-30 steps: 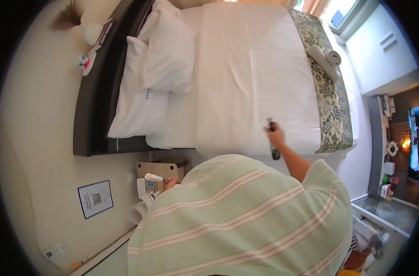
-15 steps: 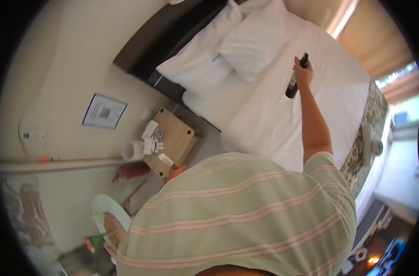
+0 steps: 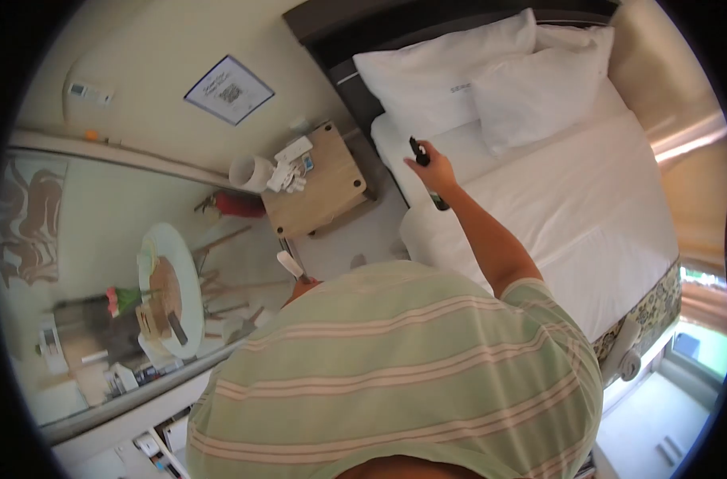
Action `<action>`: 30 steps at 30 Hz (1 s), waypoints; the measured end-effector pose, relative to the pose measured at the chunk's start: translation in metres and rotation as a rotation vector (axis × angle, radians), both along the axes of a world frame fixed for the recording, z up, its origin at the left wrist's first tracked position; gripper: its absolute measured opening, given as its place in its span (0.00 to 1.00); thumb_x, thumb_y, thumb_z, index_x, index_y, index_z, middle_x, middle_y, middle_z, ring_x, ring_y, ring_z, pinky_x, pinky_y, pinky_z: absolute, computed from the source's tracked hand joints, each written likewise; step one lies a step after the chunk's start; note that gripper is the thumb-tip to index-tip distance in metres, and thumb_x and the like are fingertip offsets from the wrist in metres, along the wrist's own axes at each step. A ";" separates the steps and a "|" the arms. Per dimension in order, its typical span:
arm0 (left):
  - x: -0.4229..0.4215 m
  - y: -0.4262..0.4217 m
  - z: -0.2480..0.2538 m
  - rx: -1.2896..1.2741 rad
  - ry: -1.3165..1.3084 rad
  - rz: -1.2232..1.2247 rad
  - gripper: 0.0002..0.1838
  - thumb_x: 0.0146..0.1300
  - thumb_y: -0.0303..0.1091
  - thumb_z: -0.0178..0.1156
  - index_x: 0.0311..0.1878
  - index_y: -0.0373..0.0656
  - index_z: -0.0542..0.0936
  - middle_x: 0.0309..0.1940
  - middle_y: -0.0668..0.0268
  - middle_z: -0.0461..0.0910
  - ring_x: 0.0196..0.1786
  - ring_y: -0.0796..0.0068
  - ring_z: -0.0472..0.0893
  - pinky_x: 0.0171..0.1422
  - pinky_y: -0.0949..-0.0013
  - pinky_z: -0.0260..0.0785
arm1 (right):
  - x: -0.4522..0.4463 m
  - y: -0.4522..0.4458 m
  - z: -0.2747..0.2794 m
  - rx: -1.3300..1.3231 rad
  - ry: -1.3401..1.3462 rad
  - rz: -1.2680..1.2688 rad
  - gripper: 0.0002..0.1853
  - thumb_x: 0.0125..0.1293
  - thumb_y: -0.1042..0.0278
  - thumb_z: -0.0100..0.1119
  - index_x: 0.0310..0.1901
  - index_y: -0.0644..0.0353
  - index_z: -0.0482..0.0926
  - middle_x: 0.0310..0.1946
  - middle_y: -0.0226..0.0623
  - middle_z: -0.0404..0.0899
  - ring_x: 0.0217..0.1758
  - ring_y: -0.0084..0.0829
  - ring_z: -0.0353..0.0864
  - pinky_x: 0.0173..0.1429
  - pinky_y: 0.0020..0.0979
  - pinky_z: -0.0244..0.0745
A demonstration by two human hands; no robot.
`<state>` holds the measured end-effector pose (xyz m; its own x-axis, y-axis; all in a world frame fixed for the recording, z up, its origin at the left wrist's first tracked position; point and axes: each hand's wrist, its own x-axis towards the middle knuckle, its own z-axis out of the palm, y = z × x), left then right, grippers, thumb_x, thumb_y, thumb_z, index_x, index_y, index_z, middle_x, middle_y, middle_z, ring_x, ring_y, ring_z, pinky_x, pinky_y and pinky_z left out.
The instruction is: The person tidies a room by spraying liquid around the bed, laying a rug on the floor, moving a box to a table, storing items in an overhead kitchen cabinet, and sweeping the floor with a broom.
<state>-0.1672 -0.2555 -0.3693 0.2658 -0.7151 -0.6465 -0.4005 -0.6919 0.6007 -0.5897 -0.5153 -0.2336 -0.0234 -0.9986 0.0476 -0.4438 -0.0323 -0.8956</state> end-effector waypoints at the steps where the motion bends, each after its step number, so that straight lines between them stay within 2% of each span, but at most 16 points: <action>1: -0.005 0.009 0.009 -0.082 -0.029 -0.050 0.17 0.46 0.40 0.69 0.26 0.42 0.70 0.18 0.70 0.70 0.23 0.78 0.71 0.28 0.68 0.64 | 0.002 0.020 -0.007 0.086 0.029 0.033 0.18 0.52 0.50 0.63 0.37 0.54 0.76 0.25 0.41 0.78 0.32 0.44 0.78 0.37 0.36 0.71; 2: -0.011 0.013 0.023 -0.161 -0.063 -0.090 0.17 0.46 0.40 0.68 0.26 0.42 0.70 0.18 0.70 0.69 0.23 0.78 0.70 0.28 0.68 0.64 | 0.002 0.039 -0.017 0.172 0.059 0.079 0.18 0.52 0.50 0.63 0.38 0.54 0.77 0.26 0.42 0.78 0.34 0.44 0.78 0.38 0.37 0.71; 4: -0.029 0.023 0.065 -0.033 0.058 0.067 0.15 0.47 0.40 0.67 0.26 0.42 0.72 0.18 0.70 0.70 0.23 0.78 0.70 0.28 0.69 0.64 | -0.010 0.086 -0.064 0.094 0.155 0.096 0.18 0.53 0.50 0.63 0.36 0.56 0.76 0.23 0.42 0.77 0.26 0.41 0.76 0.32 0.36 0.70; 5: -0.032 0.023 0.075 0.012 0.126 0.144 0.14 0.47 0.40 0.66 0.26 0.42 0.72 0.18 0.70 0.70 0.23 0.79 0.70 0.28 0.69 0.64 | -0.024 0.114 -0.083 0.241 0.208 0.107 0.20 0.52 0.49 0.62 0.36 0.57 0.77 0.26 0.45 0.79 0.33 0.47 0.78 0.36 0.40 0.72; 7: -0.015 0.038 0.050 0.096 0.127 0.160 0.13 0.47 0.40 0.65 0.24 0.42 0.74 0.18 0.69 0.71 0.23 0.79 0.70 0.28 0.70 0.63 | -0.054 0.183 -0.118 0.425 0.416 0.099 0.20 0.52 0.48 0.61 0.34 0.58 0.76 0.25 0.47 0.78 0.32 0.49 0.78 0.33 0.44 0.70; 10: -0.014 0.053 0.061 0.134 0.120 0.157 0.13 0.46 0.40 0.65 0.22 0.42 0.76 0.19 0.68 0.73 0.23 0.78 0.71 0.27 0.71 0.63 | -0.092 0.256 -0.155 0.527 0.384 0.172 0.19 0.52 0.49 0.61 0.30 0.59 0.73 0.23 0.46 0.77 0.31 0.51 0.77 0.32 0.46 0.69; 13: -0.007 0.070 0.057 0.174 0.124 0.187 0.12 0.47 0.41 0.64 0.22 0.42 0.76 0.20 0.67 0.75 0.23 0.77 0.73 0.27 0.71 0.64 | -0.107 0.250 -0.205 0.442 0.296 0.063 0.19 0.52 0.49 0.61 0.31 0.58 0.72 0.23 0.46 0.77 0.31 0.51 0.77 0.32 0.45 0.69; 16: 0.012 0.092 0.045 0.174 0.124 0.156 0.13 0.47 0.42 0.64 0.22 0.43 0.77 0.20 0.66 0.75 0.25 0.75 0.74 0.28 0.69 0.66 | -0.076 0.221 -0.166 0.364 0.404 -0.050 0.20 0.52 0.49 0.62 0.33 0.59 0.72 0.23 0.45 0.76 0.30 0.50 0.76 0.34 0.45 0.69; 18: 0.029 0.104 0.029 0.166 0.100 0.121 0.13 0.47 0.43 0.64 0.22 0.43 0.77 0.21 0.66 0.76 0.25 0.73 0.75 0.30 0.68 0.66 | -0.018 0.183 -0.103 0.266 0.476 -0.096 0.20 0.52 0.49 0.62 0.34 0.59 0.71 0.23 0.45 0.76 0.29 0.50 0.76 0.35 0.44 0.69; 19: 0.042 0.113 0.006 0.169 0.079 0.111 0.13 0.47 0.43 0.64 0.22 0.43 0.77 0.21 0.66 0.76 0.25 0.73 0.75 0.30 0.67 0.67 | 0.010 0.156 -0.090 0.223 0.428 -0.075 0.23 0.52 0.49 0.62 0.41 0.58 0.72 0.24 0.43 0.77 0.30 0.48 0.76 0.36 0.43 0.69; 20: 0.052 0.124 -0.008 0.177 0.058 0.102 0.14 0.47 0.44 0.64 0.22 0.43 0.77 0.21 0.65 0.76 0.25 0.72 0.75 0.31 0.67 0.67 | 0.043 0.133 -0.081 0.053 0.379 -0.076 0.26 0.53 0.49 0.62 0.48 0.57 0.72 0.27 0.44 0.78 0.32 0.44 0.78 0.38 0.41 0.70; 23: 0.066 0.143 0.020 0.024 0.009 0.148 0.16 0.49 0.47 0.62 0.23 0.42 0.77 0.21 0.66 0.76 0.27 0.70 0.76 0.33 0.65 0.67 | 0.148 0.079 -0.042 -0.063 0.178 0.051 0.20 0.54 0.52 0.64 0.39 0.60 0.77 0.21 0.33 0.74 0.23 0.25 0.71 0.31 0.29 0.68; 24: 0.072 0.148 0.026 0.032 -0.020 0.157 0.17 0.49 0.48 0.61 0.24 0.42 0.77 0.21 0.66 0.76 0.27 0.69 0.76 0.34 0.65 0.67 | 0.186 0.075 -0.020 -0.004 0.138 0.086 0.18 0.55 0.52 0.64 0.37 0.60 0.77 0.21 0.33 0.75 0.23 0.25 0.72 0.32 0.28 0.68; 25: 0.076 0.153 0.030 0.041 -0.048 0.167 0.17 0.50 0.49 0.60 0.24 0.42 0.77 0.21 0.66 0.76 0.28 0.69 0.76 0.35 0.64 0.67 | 0.218 0.067 -0.018 -0.009 0.191 0.140 0.19 0.55 0.51 0.63 0.39 0.58 0.77 0.30 0.38 0.81 0.34 0.32 0.80 0.40 0.30 0.71; 26: 0.080 0.157 0.032 0.050 -0.075 0.178 0.18 0.50 0.50 0.60 0.25 0.42 0.76 0.21 0.66 0.76 0.29 0.68 0.76 0.36 0.63 0.67 | 0.253 0.074 -0.001 -0.025 0.102 0.210 0.19 0.55 0.51 0.62 0.38 0.59 0.76 0.31 0.37 0.81 0.34 0.33 0.80 0.40 0.31 0.72; 30: 0.094 0.174 0.051 -0.003 -0.076 0.233 0.19 0.53 0.53 0.58 0.28 0.44 0.76 0.21 0.66 0.76 0.30 0.67 0.77 0.37 0.61 0.67 | 0.351 0.130 0.003 0.065 0.191 0.678 0.24 0.53 0.53 0.62 0.49 0.55 0.71 0.36 0.41 0.80 0.38 0.36 0.80 0.42 0.35 0.73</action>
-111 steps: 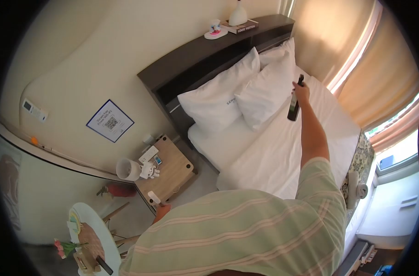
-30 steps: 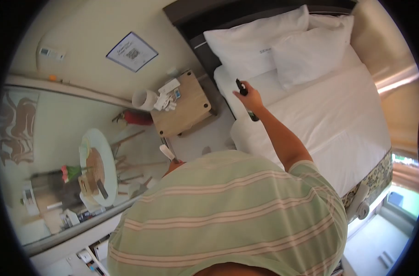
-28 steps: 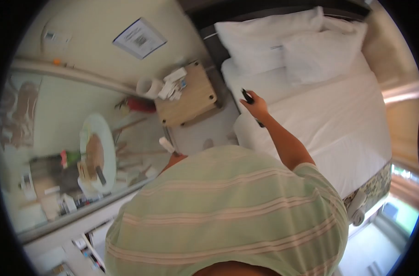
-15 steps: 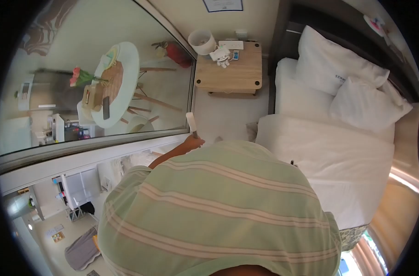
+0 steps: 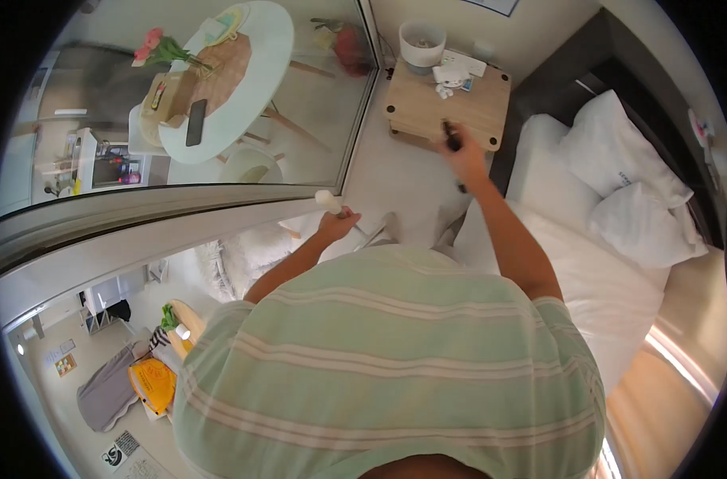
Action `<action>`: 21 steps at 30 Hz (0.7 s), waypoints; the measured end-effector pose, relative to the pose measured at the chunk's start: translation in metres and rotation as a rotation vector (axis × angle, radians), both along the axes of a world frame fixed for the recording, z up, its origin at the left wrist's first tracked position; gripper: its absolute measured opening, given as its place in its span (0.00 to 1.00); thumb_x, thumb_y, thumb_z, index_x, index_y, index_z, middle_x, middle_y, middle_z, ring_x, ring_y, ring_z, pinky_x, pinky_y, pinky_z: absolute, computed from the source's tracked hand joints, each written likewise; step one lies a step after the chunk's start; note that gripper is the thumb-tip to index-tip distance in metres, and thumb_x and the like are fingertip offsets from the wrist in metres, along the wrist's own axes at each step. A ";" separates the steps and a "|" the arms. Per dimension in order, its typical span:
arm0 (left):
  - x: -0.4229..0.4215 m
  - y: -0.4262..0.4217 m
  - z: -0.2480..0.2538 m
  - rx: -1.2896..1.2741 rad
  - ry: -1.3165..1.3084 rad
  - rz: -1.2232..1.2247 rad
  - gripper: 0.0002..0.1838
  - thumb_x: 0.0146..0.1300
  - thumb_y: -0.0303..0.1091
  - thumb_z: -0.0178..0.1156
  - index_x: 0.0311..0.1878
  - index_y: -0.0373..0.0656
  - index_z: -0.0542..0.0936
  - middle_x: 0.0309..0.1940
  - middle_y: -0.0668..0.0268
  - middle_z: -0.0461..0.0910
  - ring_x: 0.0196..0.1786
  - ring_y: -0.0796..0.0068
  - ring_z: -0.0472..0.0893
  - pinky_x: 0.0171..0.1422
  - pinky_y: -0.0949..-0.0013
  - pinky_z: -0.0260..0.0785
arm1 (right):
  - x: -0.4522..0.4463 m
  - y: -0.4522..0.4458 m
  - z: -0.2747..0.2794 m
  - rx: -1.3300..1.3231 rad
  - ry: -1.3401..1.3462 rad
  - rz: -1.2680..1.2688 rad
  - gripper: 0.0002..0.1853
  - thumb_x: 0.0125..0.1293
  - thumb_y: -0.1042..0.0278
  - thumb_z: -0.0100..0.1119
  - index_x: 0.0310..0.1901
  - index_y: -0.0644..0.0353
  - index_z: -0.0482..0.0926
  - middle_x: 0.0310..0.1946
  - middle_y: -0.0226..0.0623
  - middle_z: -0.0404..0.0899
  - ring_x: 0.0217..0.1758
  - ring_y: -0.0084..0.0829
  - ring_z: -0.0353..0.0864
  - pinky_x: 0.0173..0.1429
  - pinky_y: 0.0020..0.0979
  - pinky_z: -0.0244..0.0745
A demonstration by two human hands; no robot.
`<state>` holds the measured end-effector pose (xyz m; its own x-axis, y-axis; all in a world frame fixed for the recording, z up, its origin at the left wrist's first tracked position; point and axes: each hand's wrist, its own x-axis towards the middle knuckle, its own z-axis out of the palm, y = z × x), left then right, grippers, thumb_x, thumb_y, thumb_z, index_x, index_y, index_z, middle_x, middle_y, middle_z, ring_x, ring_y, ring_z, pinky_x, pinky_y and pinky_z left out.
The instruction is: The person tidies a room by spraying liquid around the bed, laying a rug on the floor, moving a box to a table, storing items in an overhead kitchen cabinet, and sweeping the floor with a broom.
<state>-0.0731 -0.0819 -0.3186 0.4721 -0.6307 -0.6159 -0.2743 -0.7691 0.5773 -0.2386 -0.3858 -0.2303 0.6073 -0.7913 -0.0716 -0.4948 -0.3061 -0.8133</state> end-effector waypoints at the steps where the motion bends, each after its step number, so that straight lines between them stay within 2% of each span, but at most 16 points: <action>1: -0.001 -0.002 0.012 -0.054 -0.026 -0.010 0.19 0.53 0.53 0.57 0.28 0.44 0.76 0.20 0.66 0.76 0.29 0.68 0.77 0.37 0.62 0.67 | 0.017 0.020 -0.011 -0.023 0.019 0.108 0.26 0.53 0.53 0.62 0.52 0.54 0.69 0.36 0.43 0.80 0.39 0.37 0.81 0.43 0.35 0.73; 2: -0.002 -0.006 0.025 -0.113 -0.052 -0.019 0.19 0.53 0.53 0.57 0.28 0.44 0.77 0.20 0.66 0.76 0.29 0.68 0.77 0.37 0.62 0.67 | 0.031 0.043 -0.014 0.063 -0.035 0.171 0.27 0.53 0.53 0.62 0.53 0.55 0.68 0.35 0.44 0.79 0.37 0.36 0.80 0.43 0.35 0.72; 3: -0.003 -0.010 0.041 -0.104 -0.055 -0.008 0.17 0.54 0.51 0.59 0.33 0.45 0.76 0.20 0.66 0.75 0.28 0.69 0.76 0.36 0.65 0.67 | 0.040 0.065 -0.014 0.149 -0.083 0.236 0.28 0.54 0.53 0.62 0.54 0.55 0.67 0.34 0.44 0.79 0.36 0.36 0.79 0.43 0.35 0.72; 5: -0.007 -0.019 0.069 -0.291 0.014 0.146 0.18 0.53 0.49 0.61 0.40 0.45 0.75 0.20 0.67 0.74 0.27 0.71 0.76 0.35 0.68 0.67 | 0.054 0.091 -0.009 0.470 -0.047 0.384 0.25 0.60 0.57 0.59 0.55 0.56 0.65 0.29 0.33 0.73 0.33 0.22 0.71 0.39 0.27 0.68; 6: -0.009 -0.023 0.080 -0.384 0.042 0.227 0.20 0.53 0.47 0.62 0.43 0.45 0.74 0.20 0.67 0.74 0.27 0.71 0.76 0.35 0.69 0.67 | 0.055 0.100 -0.007 0.509 -0.064 0.416 0.25 0.61 0.57 0.58 0.56 0.55 0.64 0.29 0.31 0.72 0.33 0.21 0.70 0.39 0.26 0.67; 8: -0.005 -0.034 0.092 -0.453 0.068 0.241 0.25 0.52 0.46 0.63 0.51 0.44 0.70 0.20 0.67 0.74 0.26 0.73 0.75 0.35 0.70 0.67 | 0.064 0.103 -0.004 0.577 -0.114 0.482 0.25 0.63 0.56 0.56 0.58 0.55 0.63 0.28 0.28 0.70 0.33 0.20 0.68 0.40 0.25 0.66; 9: -0.004 -0.039 0.097 -0.480 0.083 0.243 0.29 0.52 0.45 0.64 0.55 0.44 0.68 0.20 0.67 0.74 0.26 0.73 0.75 0.36 0.70 0.67 | 0.070 0.099 0.000 0.595 -0.146 0.529 0.26 0.64 0.54 0.55 0.59 0.56 0.61 0.30 0.30 0.70 0.35 0.21 0.68 0.44 0.24 0.65; 12: -0.008 -0.071 0.104 -0.457 0.110 0.175 0.35 0.50 0.45 0.66 0.60 0.43 0.64 0.20 0.69 0.74 0.26 0.76 0.75 0.36 0.72 0.67 | 0.084 0.083 0.012 0.585 -0.214 0.483 0.29 0.63 0.49 0.53 0.57 0.62 0.62 0.32 0.38 0.73 0.35 0.26 0.70 0.43 0.28 0.67; 13: -0.006 -0.088 0.123 -0.418 0.066 0.116 0.39 0.48 0.46 0.67 0.62 0.44 0.63 0.20 0.69 0.74 0.26 0.76 0.75 0.35 0.72 0.67 | 0.088 0.076 0.019 0.584 -0.207 0.502 0.28 0.63 0.50 0.53 0.56 0.63 0.63 0.31 0.38 0.73 0.34 0.26 0.69 0.43 0.28 0.67; 16: 0.008 -0.120 0.105 -0.327 0.058 0.153 0.40 0.46 0.48 0.68 0.61 0.45 0.64 0.20 0.69 0.74 0.26 0.76 0.74 0.34 0.70 0.67 | 0.102 0.045 0.022 0.576 -0.212 0.553 0.26 0.63 0.51 0.53 0.54 0.65 0.66 0.29 0.38 0.74 0.34 0.25 0.69 0.42 0.29 0.68; 17: 0.008 -0.131 0.101 -0.318 -0.020 0.180 0.33 0.45 0.49 0.68 0.55 0.45 0.72 0.21 0.67 0.75 0.24 0.71 0.75 0.32 0.68 0.68 | 0.106 0.032 0.017 0.578 -0.227 0.562 0.26 0.63 0.51 0.53 0.53 0.66 0.67 0.28 0.38 0.74 0.33 0.25 0.69 0.42 0.29 0.68; 18: 0.009 -0.143 0.102 -0.282 -0.080 0.131 0.30 0.45 0.49 0.68 0.51 0.45 0.75 0.22 0.66 0.76 0.24 0.69 0.75 0.32 0.67 0.68 | 0.109 0.017 0.013 0.583 -0.241 0.571 0.26 0.63 0.52 0.53 0.52 0.67 0.68 0.28 0.38 0.74 0.33 0.25 0.69 0.42 0.30 0.68; 20: 0.013 -0.172 0.106 -0.214 -0.202 0.037 0.25 0.44 0.49 0.69 0.43 0.45 0.79 0.23 0.64 0.78 0.24 0.65 0.76 0.32 0.66 0.68 | 0.114 -0.020 0.021 0.815 -0.048 0.643 0.30 0.63 0.51 0.53 0.60 0.64 0.60 0.40 0.38 0.71 0.45 0.28 0.68 0.52 0.30 0.65; 21: 0.012 -0.189 0.131 -0.221 -0.123 0.103 0.21 0.43 0.49 0.68 0.36 0.45 0.81 0.26 0.60 0.79 0.27 0.59 0.76 0.34 0.63 0.69 | 0.116 -0.035 0.024 0.935 0.051 0.677 0.33 0.63 0.51 0.53 0.64 0.62 0.56 0.46 0.38 0.70 0.51 0.29 0.68 0.57 0.30 0.64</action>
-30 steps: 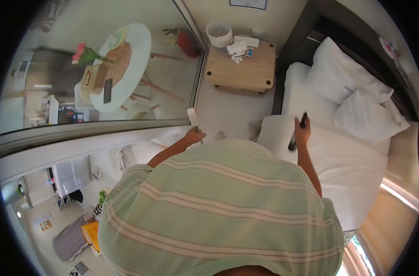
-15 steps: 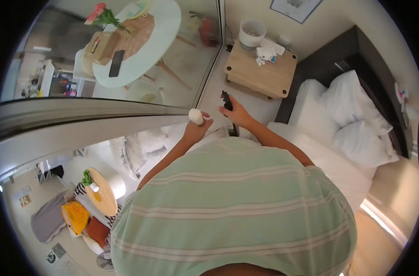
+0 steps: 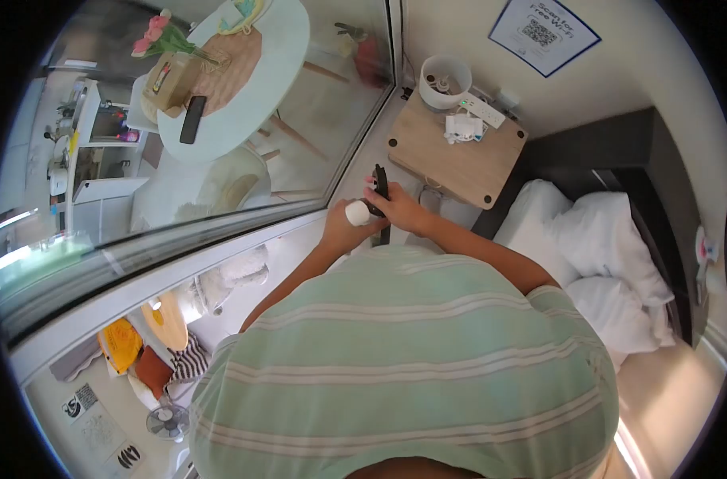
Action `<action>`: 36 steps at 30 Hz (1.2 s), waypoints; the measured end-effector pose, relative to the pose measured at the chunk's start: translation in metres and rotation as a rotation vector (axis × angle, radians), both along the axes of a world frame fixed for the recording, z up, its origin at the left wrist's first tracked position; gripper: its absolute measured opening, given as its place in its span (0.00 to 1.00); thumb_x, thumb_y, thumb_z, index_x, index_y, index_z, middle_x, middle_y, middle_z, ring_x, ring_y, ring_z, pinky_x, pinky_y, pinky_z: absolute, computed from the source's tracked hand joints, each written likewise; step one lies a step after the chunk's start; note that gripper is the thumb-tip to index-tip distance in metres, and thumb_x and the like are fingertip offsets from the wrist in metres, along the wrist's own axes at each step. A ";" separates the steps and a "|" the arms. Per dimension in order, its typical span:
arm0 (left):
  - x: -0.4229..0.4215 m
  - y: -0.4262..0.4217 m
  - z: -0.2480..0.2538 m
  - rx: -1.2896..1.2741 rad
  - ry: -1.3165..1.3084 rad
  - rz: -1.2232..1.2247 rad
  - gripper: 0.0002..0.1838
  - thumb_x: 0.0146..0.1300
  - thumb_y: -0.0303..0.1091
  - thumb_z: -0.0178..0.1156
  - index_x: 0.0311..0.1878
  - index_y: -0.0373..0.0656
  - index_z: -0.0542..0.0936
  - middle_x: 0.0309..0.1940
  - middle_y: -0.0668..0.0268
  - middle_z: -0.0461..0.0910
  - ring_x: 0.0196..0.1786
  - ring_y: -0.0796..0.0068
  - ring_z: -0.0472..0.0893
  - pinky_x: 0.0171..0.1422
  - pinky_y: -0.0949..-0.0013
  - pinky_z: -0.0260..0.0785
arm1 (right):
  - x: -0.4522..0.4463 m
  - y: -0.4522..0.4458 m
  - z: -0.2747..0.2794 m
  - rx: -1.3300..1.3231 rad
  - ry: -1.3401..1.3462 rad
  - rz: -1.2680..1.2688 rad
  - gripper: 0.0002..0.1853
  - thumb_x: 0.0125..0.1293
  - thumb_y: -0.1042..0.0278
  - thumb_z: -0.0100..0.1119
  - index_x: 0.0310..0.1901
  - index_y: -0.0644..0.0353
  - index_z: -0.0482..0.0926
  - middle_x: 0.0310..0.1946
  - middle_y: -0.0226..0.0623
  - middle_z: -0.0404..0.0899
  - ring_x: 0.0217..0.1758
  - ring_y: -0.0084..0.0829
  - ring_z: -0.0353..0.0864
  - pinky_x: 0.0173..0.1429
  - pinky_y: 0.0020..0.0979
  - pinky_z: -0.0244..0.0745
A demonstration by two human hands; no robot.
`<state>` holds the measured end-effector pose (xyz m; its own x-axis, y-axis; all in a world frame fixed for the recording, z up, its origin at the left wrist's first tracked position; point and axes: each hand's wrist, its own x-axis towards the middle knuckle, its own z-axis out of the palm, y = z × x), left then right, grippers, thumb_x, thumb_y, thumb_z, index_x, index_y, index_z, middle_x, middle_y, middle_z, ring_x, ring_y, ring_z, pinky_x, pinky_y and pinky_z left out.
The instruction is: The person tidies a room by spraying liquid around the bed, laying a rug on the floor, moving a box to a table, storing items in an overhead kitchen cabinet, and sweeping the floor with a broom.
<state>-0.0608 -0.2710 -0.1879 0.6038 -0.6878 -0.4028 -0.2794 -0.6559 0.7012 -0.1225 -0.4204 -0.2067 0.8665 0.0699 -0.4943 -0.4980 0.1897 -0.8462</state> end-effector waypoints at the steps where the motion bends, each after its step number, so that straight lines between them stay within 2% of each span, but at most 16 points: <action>1: -0.001 -0.011 -0.002 0.017 -0.010 0.006 0.21 0.43 0.49 0.68 0.36 0.45 0.81 0.26 0.60 0.79 0.29 0.59 0.76 0.35 0.62 0.69 | 0.001 -0.012 -0.001 0.025 0.037 0.029 0.34 0.63 0.52 0.54 0.64 0.61 0.55 0.47 0.39 0.69 0.53 0.30 0.67 0.57 0.30 0.64; 3: 0.000 -0.026 -0.015 0.047 -0.029 0.023 0.20 0.43 0.49 0.69 0.35 0.44 0.81 0.27 0.60 0.80 0.32 0.59 0.77 0.38 0.61 0.69 | 0.003 -0.034 -0.004 0.068 0.112 0.096 0.36 0.61 0.56 0.57 0.66 0.60 0.52 0.50 0.39 0.67 0.57 0.32 0.65 0.58 0.30 0.63; 4: 0.001 -0.027 -0.030 -0.004 -0.021 0.046 0.20 0.43 0.47 0.69 0.36 0.44 0.81 0.28 0.60 0.80 0.37 0.58 0.76 0.41 0.60 0.69 | 0.004 -0.039 -0.013 0.073 0.058 0.076 0.37 0.60 0.58 0.57 0.66 0.59 0.51 0.51 0.40 0.66 0.57 0.32 0.65 0.58 0.30 0.63; 6: 0.003 -0.031 -0.029 0.040 0.004 0.132 0.20 0.42 0.46 0.69 0.37 0.45 0.81 0.29 0.59 0.80 0.38 0.58 0.75 0.42 0.59 0.69 | -0.002 -0.038 -0.033 0.090 -0.038 0.039 0.37 0.59 0.62 0.58 0.67 0.57 0.50 0.53 0.41 0.66 0.58 0.33 0.64 0.59 0.32 0.63; 9: 0.002 -0.016 -0.053 -0.032 -0.021 0.199 0.24 0.41 0.44 0.70 0.43 0.46 0.79 0.29 0.57 0.79 0.36 0.57 0.76 0.40 0.60 0.69 | -0.008 -0.024 -0.032 0.040 -0.244 -0.186 0.39 0.53 0.63 0.63 0.65 0.56 0.53 0.49 0.43 0.70 0.53 0.33 0.69 0.57 0.32 0.64; 11: -0.005 -0.008 -0.061 -0.016 -0.065 0.283 0.27 0.41 0.44 0.70 0.46 0.45 0.78 0.29 0.55 0.79 0.35 0.56 0.77 0.40 0.60 0.69 | -0.013 -0.016 -0.027 -0.270 -0.308 -0.283 0.36 0.55 0.60 0.61 0.64 0.53 0.56 0.44 0.40 0.72 0.45 0.30 0.72 0.50 0.31 0.69; 12: -0.005 -0.009 -0.049 -0.135 0.023 0.324 0.29 0.40 0.45 0.71 0.48 0.45 0.77 0.29 0.54 0.79 0.36 0.55 0.78 0.40 0.59 0.69 | -0.011 -0.008 -0.024 -0.413 -0.355 -0.318 0.34 0.56 0.59 0.60 0.63 0.52 0.57 0.42 0.39 0.73 0.41 0.28 0.74 0.46 0.30 0.71; 13: -0.005 -0.004 -0.054 -0.099 0.085 0.344 0.30 0.38 0.46 0.71 0.48 0.45 0.77 0.30 0.55 0.79 0.37 0.53 0.78 0.40 0.59 0.69 | -0.010 -0.007 -0.016 -0.197 -0.167 -0.235 0.31 0.58 0.57 0.58 0.62 0.51 0.58 0.38 0.38 0.74 0.37 0.26 0.74 0.41 0.28 0.71; 15: -0.010 0.009 -0.038 -0.109 -0.057 0.285 0.30 0.37 0.45 0.71 0.48 0.47 0.77 0.31 0.57 0.79 0.38 0.54 0.78 0.42 0.58 0.68 | -0.003 -0.016 0.011 0.193 0.225 -0.051 0.27 0.62 0.53 0.54 0.61 0.50 0.60 0.31 0.34 0.75 0.27 0.22 0.73 0.31 0.24 0.70; 18: -0.019 0.045 -0.038 -0.089 -0.109 0.177 0.23 0.39 0.44 0.68 0.43 0.51 0.77 0.31 0.62 0.80 0.37 0.59 0.77 0.43 0.58 0.61 | -0.012 0.027 0.055 0.133 0.220 0.112 0.28 0.65 0.48 0.48 0.62 0.52 0.59 0.25 0.32 0.75 0.19 0.19 0.70 0.24 0.20 0.65; 21: -0.027 0.094 -0.030 -0.092 -0.190 0.051 0.22 0.40 0.45 0.67 0.41 0.51 0.77 0.30 0.64 0.80 0.36 0.59 0.77 0.42 0.58 0.61 | -0.030 0.082 0.073 0.078 0.121 0.200 0.31 0.65 0.48 0.48 0.64 0.54 0.55 0.26 0.33 0.76 0.20 0.19 0.71 0.25 0.20 0.66; 25: -0.046 0.170 -0.006 -0.117 -0.104 0.042 0.21 0.39 0.46 0.67 0.40 0.52 0.79 0.28 0.66 0.80 0.37 0.59 0.75 0.43 0.57 0.62 | -0.062 0.167 0.072 0.152 0.161 0.022 0.33 0.65 0.50 0.50 0.65 0.57 0.53 0.27 0.35 0.78 0.22 0.20 0.72 0.27 0.20 0.66; 28: -0.077 0.217 -0.024 -0.266 -0.016 0.138 0.24 0.38 0.44 0.67 0.43 0.52 0.79 0.29 0.64 0.80 0.40 0.58 0.74 0.47 0.57 0.64 | -0.088 0.214 0.073 -0.085 0.134 0.072 0.33 0.65 0.50 0.50 0.65 0.58 0.54 0.27 0.35 0.78 0.23 0.20 0.73 0.29 0.20 0.67; 31: -0.102 0.246 -0.046 -0.277 -0.088 0.101 0.26 0.38 0.44 0.67 0.45 0.51 0.79 0.31 0.62 0.80 0.41 0.56 0.74 0.50 0.59 0.65 | -0.105 0.240 0.095 -0.220 0.120 0.055 0.25 0.66 0.56 0.49 0.62 0.54 0.62 0.31 0.36 0.77 0.30 0.22 0.75 0.34 0.22 0.69; 34: -0.111 0.265 -0.033 -0.348 0.063 -0.002 0.25 0.39 0.46 0.67 0.44 0.51 0.79 0.36 0.61 0.80 0.43 0.57 0.75 0.50 0.61 0.66 | -0.105 0.247 0.128 0.147 0.267 0.105 0.21 0.65 0.53 0.50 0.55 0.56 0.70 0.28 0.31 0.78 0.28 0.20 0.75 0.33 0.21 0.70; 36: -0.111 0.279 -0.023 -0.198 0.288 -0.139 0.25 0.41 0.46 0.66 0.44 0.46 0.78 0.40 0.58 0.79 0.46 0.57 0.76 0.51 0.62 0.66 | -0.109 0.251 0.130 0.132 0.284 0.277 0.18 0.65 0.54 0.50 0.51 0.56 0.74 0.27 0.30 0.77 0.29 0.20 0.75 0.34 0.21 0.71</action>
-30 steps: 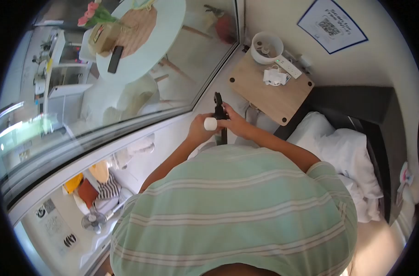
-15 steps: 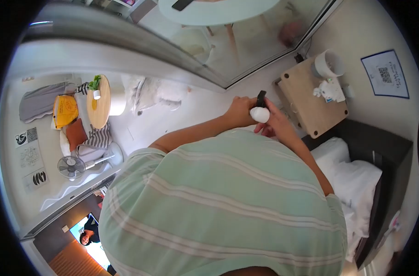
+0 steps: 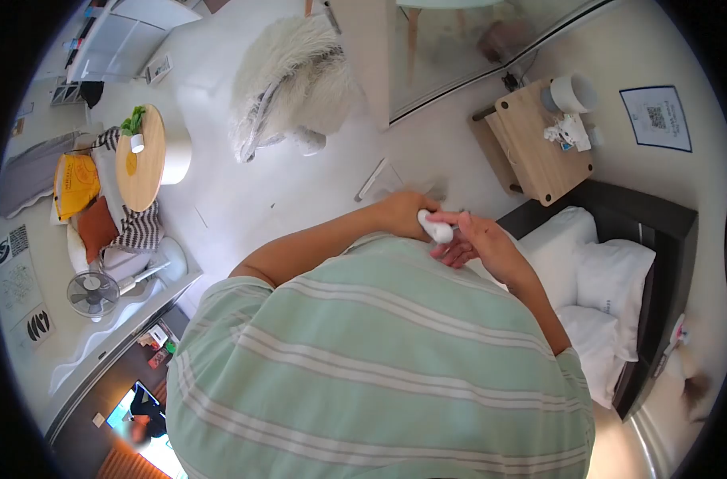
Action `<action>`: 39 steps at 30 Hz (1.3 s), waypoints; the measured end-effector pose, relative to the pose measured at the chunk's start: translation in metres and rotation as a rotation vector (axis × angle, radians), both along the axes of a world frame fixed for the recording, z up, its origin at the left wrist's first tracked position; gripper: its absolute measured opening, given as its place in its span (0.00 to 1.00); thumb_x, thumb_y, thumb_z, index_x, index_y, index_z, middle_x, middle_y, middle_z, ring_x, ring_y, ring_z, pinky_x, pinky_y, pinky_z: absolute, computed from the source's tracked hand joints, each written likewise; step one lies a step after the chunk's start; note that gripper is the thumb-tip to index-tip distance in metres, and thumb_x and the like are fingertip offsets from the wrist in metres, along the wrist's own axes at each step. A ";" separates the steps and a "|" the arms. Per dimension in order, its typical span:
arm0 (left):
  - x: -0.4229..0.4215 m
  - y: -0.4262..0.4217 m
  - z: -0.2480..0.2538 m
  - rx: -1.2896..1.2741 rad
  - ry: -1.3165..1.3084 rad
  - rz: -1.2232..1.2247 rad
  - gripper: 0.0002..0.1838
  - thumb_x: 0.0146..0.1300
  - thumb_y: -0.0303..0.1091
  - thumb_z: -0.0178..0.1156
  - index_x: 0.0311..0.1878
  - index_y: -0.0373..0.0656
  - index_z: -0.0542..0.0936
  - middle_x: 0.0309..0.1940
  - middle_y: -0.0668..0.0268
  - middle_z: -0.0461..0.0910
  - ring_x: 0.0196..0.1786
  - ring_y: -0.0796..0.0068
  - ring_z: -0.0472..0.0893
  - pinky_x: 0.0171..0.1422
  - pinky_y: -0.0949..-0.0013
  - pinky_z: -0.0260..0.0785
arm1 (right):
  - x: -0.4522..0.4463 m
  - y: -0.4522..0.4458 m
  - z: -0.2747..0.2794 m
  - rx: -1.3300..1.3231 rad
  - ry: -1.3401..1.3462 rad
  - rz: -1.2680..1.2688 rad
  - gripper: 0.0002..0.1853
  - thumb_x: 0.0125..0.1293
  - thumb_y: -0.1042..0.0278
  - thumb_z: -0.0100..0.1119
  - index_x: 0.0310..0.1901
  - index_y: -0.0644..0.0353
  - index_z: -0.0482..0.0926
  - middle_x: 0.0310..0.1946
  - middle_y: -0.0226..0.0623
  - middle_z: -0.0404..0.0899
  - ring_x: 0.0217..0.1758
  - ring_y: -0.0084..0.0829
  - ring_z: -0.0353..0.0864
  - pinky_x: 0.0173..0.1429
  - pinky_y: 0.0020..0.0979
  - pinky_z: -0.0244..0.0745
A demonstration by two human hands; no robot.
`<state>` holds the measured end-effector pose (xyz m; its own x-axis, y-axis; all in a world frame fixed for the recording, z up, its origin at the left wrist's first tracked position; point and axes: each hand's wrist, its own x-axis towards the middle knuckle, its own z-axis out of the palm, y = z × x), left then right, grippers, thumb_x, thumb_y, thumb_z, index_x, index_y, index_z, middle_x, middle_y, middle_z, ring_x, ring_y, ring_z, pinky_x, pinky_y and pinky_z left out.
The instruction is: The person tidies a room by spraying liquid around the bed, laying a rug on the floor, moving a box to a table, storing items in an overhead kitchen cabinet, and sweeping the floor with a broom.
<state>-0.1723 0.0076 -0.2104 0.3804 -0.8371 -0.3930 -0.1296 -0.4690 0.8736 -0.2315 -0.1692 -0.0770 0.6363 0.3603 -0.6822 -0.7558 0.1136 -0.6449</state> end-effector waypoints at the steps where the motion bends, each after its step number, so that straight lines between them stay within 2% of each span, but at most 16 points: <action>1: 0.000 0.004 0.006 0.069 0.098 -0.089 0.26 0.41 0.47 0.65 0.44 0.44 0.78 0.42 0.57 0.78 0.48 0.56 0.76 0.52 0.63 0.66 | -0.001 0.002 0.001 0.003 0.003 0.088 0.17 0.65 0.54 0.50 0.48 0.55 0.76 0.26 0.29 0.76 0.29 0.20 0.76 0.35 0.21 0.71; 5: -0.013 0.008 0.004 0.149 0.221 -0.189 0.26 0.45 0.47 0.65 0.50 0.53 0.77 0.44 0.61 0.79 0.49 0.62 0.76 0.53 0.63 0.66 | -0.006 0.025 0.003 -0.135 0.033 0.175 0.11 0.64 0.57 0.53 0.40 0.55 0.77 0.23 0.27 0.74 0.27 0.18 0.75 0.33 0.20 0.70; 8: -0.016 0.010 -0.024 -0.003 0.423 -0.275 0.31 0.47 0.43 0.64 0.58 0.54 0.71 0.55 0.62 0.73 0.55 0.63 0.72 0.57 0.64 0.63 | -0.007 0.033 0.011 -0.175 0.036 0.164 0.08 0.62 0.60 0.54 0.36 0.55 0.76 0.22 0.27 0.75 0.24 0.17 0.74 0.30 0.20 0.69; 11: 0.010 0.020 -0.010 -0.028 0.998 -0.438 0.36 0.48 0.42 0.61 0.64 0.52 0.63 0.64 0.63 0.61 0.65 0.65 0.61 0.62 0.61 0.57 | -0.013 0.037 0.012 -0.213 -0.012 0.144 0.06 0.61 0.63 0.55 0.34 0.55 0.75 0.23 0.27 0.75 0.23 0.16 0.72 0.28 0.20 0.67; 14: 0.034 0.028 0.006 0.082 1.240 -0.311 0.41 0.46 0.47 0.60 0.66 0.52 0.59 0.66 0.63 0.56 0.68 0.62 0.52 0.65 0.46 0.46 | -0.018 0.041 0.001 -0.239 -0.127 0.186 0.04 0.60 0.66 0.56 0.33 0.55 0.75 0.22 0.24 0.72 0.23 0.15 0.70 0.28 0.20 0.66; 17: 0.038 0.012 0.015 0.238 0.941 -0.404 0.43 0.45 0.51 0.60 0.67 0.54 0.57 0.67 0.63 0.53 0.70 0.61 0.45 0.63 0.36 0.39 | -0.020 0.045 0.003 -0.294 -0.224 0.201 0.04 0.60 0.68 0.56 0.32 0.57 0.75 0.22 0.21 0.70 0.25 0.14 0.68 0.29 0.20 0.65; 18: 0.041 0.006 0.026 0.185 0.758 -0.499 0.37 0.50 0.50 0.58 0.64 0.49 0.63 0.66 0.62 0.56 0.69 0.66 0.50 0.68 0.59 0.47 | -0.019 0.046 0.007 -0.338 -0.275 0.221 0.04 0.60 0.68 0.55 0.32 0.57 0.75 0.22 0.21 0.70 0.26 0.14 0.68 0.30 0.20 0.64; 21: 0.028 -0.015 -0.012 0.025 0.560 -0.620 0.32 0.49 0.50 0.60 0.57 0.45 0.72 0.56 0.58 0.70 0.61 0.66 0.65 0.63 0.61 0.54 | -0.025 0.047 0.000 -0.410 -0.439 0.210 0.05 0.59 0.67 0.55 0.32 0.58 0.75 0.22 0.25 0.71 0.28 0.17 0.67 0.33 0.22 0.64; 24: 0.032 -0.021 -0.008 0.109 0.068 -0.400 0.25 0.51 0.51 0.60 0.45 0.39 0.79 0.42 0.60 0.79 0.47 0.67 0.76 0.52 0.67 0.65 | -0.020 0.047 0.017 -0.679 -0.507 0.353 0.09 0.59 0.63 0.53 0.37 0.58 0.75 0.23 0.37 0.74 0.28 0.24 0.72 0.35 0.27 0.68; 27: 0.048 -0.029 -0.042 0.037 0.113 0.336 0.20 0.50 0.51 0.60 0.34 0.41 0.80 0.27 0.60 0.80 0.35 0.66 0.79 0.41 0.65 0.68 | -0.030 0.039 0.007 -0.890 -0.579 0.220 0.14 0.59 0.65 0.48 0.46 0.57 0.74 0.24 0.43 0.75 0.28 0.28 0.76 0.36 0.31 0.71; 29: 0.081 -0.026 -0.062 -0.170 0.200 0.637 0.19 0.51 0.51 0.59 0.32 0.42 0.79 0.25 0.61 0.80 0.33 0.64 0.79 0.38 0.65 0.69 | -0.034 0.024 -0.014 -1.054 -0.320 0.298 0.23 0.56 0.61 0.49 0.55 0.56 0.70 0.29 0.48 0.79 0.33 0.43 0.78 0.38 0.36 0.73; 31: 0.101 -0.010 -0.050 -0.231 0.037 0.861 0.18 0.51 0.50 0.60 0.31 0.42 0.79 0.25 0.61 0.79 0.32 0.66 0.79 0.38 0.64 0.69 | -0.038 0.002 -0.051 -0.764 -0.011 0.125 0.24 0.56 0.66 0.45 0.57 0.60 0.68 0.25 0.42 0.78 0.30 0.35 0.79 0.34 0.31 0.75; 33: 0.110 0.017 -0.040 -0.235 -0.073 0.911 0.18 0.51 0.49 0.60 0.32 0.42 0.79 0.25 0.61 0.79 0.31 0.66 0.80 0.37 0.64 0.69 | -0.046 -0.021 -0.104 -0.576 0.231 0.132 0.25 0.55 0.70 0.45 0.58 0.60 0.65 0.27 0.37 0.76 0.30 0.29 0.77 0.30 0.30 0.75; 35: 0.108 0.057 -0.037 -0.118 -0.117 0.909 0.18 0.50 0.48 0.61 0.32 0.42 0.79 0.25 0.60 0.79 0.31 0.65 0.80 0.38 0.64 0.70 | -0.057 -0.029 -0.138 -0.555 0.335 0.173 0.27 0.54 0.73 0.47 0.58 0.60 0.62 0.30 0.39 0.74 0.29 0.31 0.76 0.29 0.32 0.74; 37: 0.100 0.101 -0.075 -0.005 -0.221 0.959 0.18 0.49 0.48 0.62 0.33 0.40 0.78 0.25 0.60 0.79 0.30 0.65 0.80 0.37 0.65 0.70 | -0.069 -0.025 -0.150 -0.518 0.425 0.205 0.27 0.53 0.74 0.49 0.57 0.61 0.60 0.33 0.41 0.73 0.30 0.31 0.76 0.28 0.33 0.74; 39: 0.079 0.142 -0.064 0.092 -0.097 1.010 0.18 0.49 0.47 0.61 0.33 0.39 0.78 0.25 0.60 0.79 0.29 0.66 0.79 0.36 0.65 0.69 | -0.068 -0.009 -0.152 -0.469 0.466 0.220 0.26 0.52 0.76 0.50 0.55 0.62 0.59 0.35 0.43 0.71 0.30 0.31 0.76 0.28 0.33 0.74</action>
